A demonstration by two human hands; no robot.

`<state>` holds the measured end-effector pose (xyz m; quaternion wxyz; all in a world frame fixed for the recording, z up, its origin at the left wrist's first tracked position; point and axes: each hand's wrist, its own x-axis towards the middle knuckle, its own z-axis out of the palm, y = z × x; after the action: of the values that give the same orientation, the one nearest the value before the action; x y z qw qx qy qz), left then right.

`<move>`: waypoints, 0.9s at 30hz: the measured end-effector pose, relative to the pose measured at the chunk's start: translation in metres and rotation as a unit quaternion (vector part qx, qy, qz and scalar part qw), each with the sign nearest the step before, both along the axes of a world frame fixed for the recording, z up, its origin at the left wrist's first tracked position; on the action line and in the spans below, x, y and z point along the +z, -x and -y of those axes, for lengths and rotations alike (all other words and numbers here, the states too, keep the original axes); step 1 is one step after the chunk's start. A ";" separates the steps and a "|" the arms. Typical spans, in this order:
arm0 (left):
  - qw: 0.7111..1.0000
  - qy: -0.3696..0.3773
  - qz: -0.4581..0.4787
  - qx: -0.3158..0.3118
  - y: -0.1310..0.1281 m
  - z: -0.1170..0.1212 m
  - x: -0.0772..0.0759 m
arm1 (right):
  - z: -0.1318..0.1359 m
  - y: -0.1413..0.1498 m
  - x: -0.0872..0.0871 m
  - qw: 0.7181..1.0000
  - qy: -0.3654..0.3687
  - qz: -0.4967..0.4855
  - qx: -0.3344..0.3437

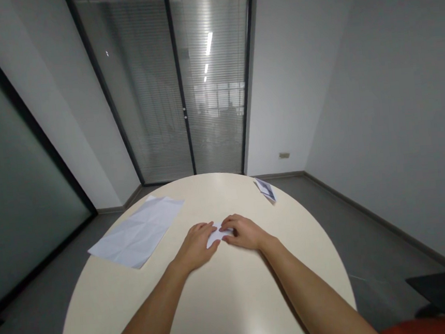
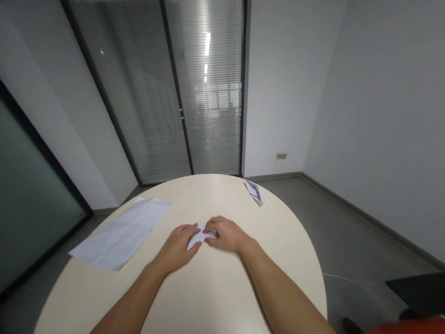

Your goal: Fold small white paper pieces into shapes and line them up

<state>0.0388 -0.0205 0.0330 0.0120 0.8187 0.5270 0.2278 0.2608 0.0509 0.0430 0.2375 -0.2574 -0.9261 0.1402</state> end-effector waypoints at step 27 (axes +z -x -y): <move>0.991 -0.029 0.095 0.087 -0.001 -0.004 0.003 | 0.006 0.003 0.009 0.998 0.020 -0.006 -0.064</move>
<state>0.0398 -0.0167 0.0361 0.0186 0.7442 0.5862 0.3197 0.2577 0.0453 0.0518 0.2464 -0.3201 -0.9032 0.1450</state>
